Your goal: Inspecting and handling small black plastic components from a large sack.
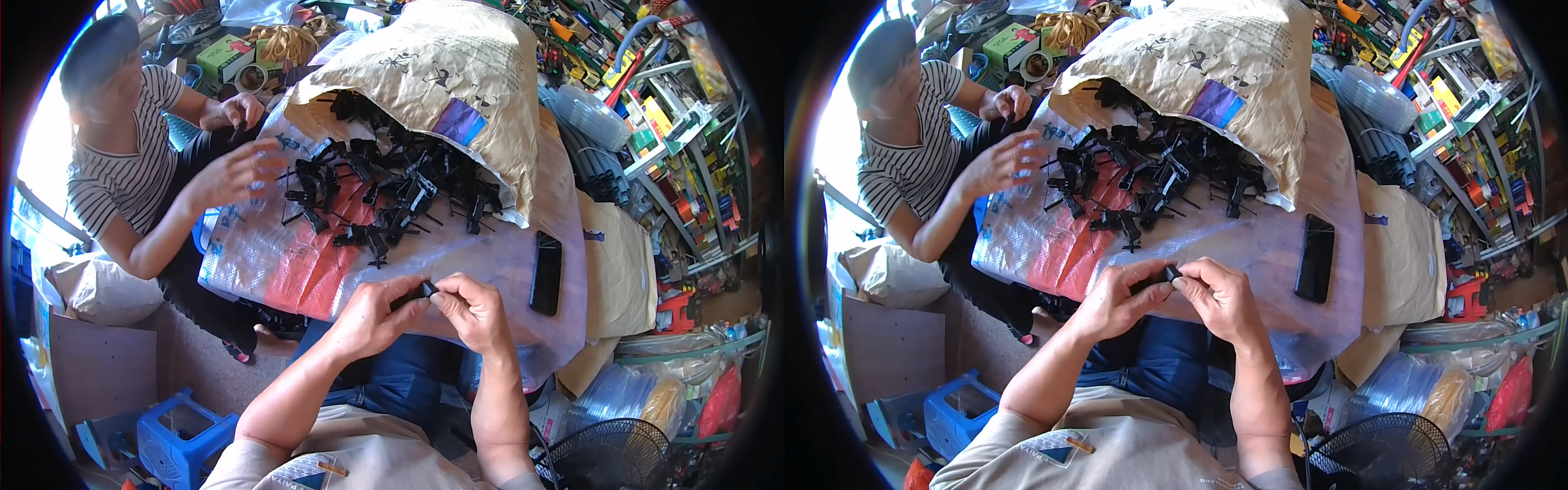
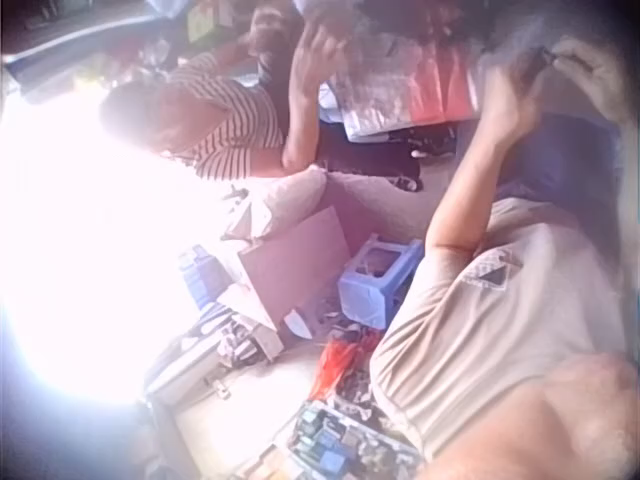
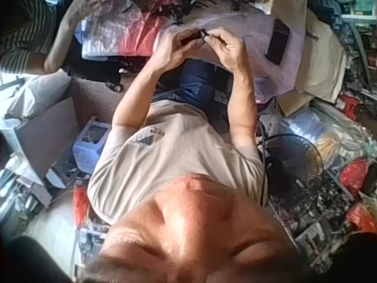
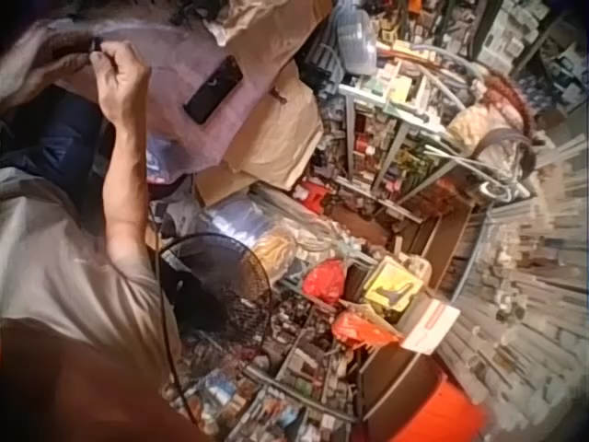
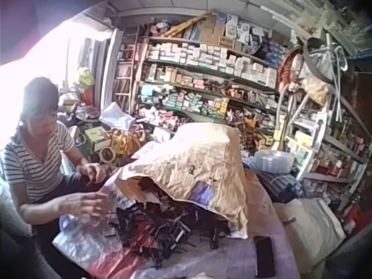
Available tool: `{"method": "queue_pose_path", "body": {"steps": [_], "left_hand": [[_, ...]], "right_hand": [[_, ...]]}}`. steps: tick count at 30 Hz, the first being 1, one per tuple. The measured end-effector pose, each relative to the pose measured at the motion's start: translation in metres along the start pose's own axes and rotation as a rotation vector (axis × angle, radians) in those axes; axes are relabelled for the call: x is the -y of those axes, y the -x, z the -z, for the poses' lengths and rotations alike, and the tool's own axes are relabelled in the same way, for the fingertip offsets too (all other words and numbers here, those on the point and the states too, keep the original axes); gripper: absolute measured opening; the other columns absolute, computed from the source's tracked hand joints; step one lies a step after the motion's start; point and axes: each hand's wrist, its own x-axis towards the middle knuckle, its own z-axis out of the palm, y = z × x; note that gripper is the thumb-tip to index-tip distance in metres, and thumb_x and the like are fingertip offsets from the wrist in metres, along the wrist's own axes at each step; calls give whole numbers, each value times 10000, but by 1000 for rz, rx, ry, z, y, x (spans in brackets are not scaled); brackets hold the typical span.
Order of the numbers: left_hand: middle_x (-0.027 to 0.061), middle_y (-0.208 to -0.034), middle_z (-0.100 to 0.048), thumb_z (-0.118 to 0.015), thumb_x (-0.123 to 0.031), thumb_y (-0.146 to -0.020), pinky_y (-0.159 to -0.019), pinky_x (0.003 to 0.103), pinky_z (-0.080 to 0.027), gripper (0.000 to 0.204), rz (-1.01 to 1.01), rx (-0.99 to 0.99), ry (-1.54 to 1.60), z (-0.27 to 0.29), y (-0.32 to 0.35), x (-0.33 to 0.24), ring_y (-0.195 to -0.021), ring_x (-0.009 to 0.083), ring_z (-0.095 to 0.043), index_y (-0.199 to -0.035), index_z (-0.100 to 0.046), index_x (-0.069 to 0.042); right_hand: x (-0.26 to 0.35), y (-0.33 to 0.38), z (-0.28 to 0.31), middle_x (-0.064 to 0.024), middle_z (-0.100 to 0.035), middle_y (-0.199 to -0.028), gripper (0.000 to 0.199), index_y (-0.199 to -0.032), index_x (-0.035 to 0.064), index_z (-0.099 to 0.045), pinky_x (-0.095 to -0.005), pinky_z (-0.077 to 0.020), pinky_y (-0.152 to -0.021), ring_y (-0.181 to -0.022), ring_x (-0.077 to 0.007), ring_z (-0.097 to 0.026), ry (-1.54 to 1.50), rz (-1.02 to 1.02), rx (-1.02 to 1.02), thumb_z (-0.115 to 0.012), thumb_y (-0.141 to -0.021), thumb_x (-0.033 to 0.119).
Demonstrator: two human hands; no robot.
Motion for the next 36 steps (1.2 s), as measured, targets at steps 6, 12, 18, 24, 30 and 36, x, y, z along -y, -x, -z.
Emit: {"method": "queue_pose_path", "body": {"steps": [6, 12, 18, 24, 30, 36], "left_hand": [[189, -851, -663, -673, -158, -806, -693, 358, -521, 359, -196, -20, -327, 4, 5, 9, -785, 315, -678, -1117, -598, 5], [144, -816, -674, -637, -155, -838, -670, 350, -522, 311, -75, -112, -42, 15, 11, 17, -732, 269, -668, -1090, -601, 23], [141, -856, -636, -545, -287, -917, -526, 294, -475, 389, 121, -195, 1098, 48, 14, 30, -695, 215, -638, -1197, -533, -18], [118, -874, -627, -580, -230, -894, -527, 323, -481, 197, 150, -316, 1177, 58, 13, 33, -750, 252, -649, -996, -541, -66], [121, -864, -617, -616, -167, -871, -487, 295, -426, 146, 108, -296, 1113, 49, 5, 33, -685, 225, -604, -924, -526, -65], [49, -903, -656, -643, -169, -906, -554, 216, -402, 248, 47, -173, 410, 31, -1, 3, -663, 77, -520, -1092, -630, -5]], "right_hand": [[2, -1, -1, -76, -630, -738, 83, -916, -12, -629, -266, -487, -599, -646, -118, -589, -80, -65, 185, -654, -841, 10], [-1, -16, -21, -61, -639, -740, 97, -923, -9, -622, -246, -494, -607, -668, -87, -591, -203, -137, 231, -660, -840, 22], [-14, -57, -66, -71, -635, -825, 276, -1001, 46, -616, -273, -475, -544, -601, -138, -598, 297, 100, -166, -744, -761, 90], [-13, -67, -73, -136, -612, -946, 232, -1042, 19, -604, -366, -503, -597, -728, -281, -636, 216, 102, -217, -646, -819, 67], [-10, -63, -38, -6, -586, -749, 162, -1099, 32, -589, -185, -394, -523, -595, -48, -509, -387, -16, -242, -557, -962, 113], [-6, -36, -9, 14, -545, -675, 108, -885, 66, -568, -164, -306, -416, -532, -28, -488, -574, -315, -155, -596, -938, 156]]}}
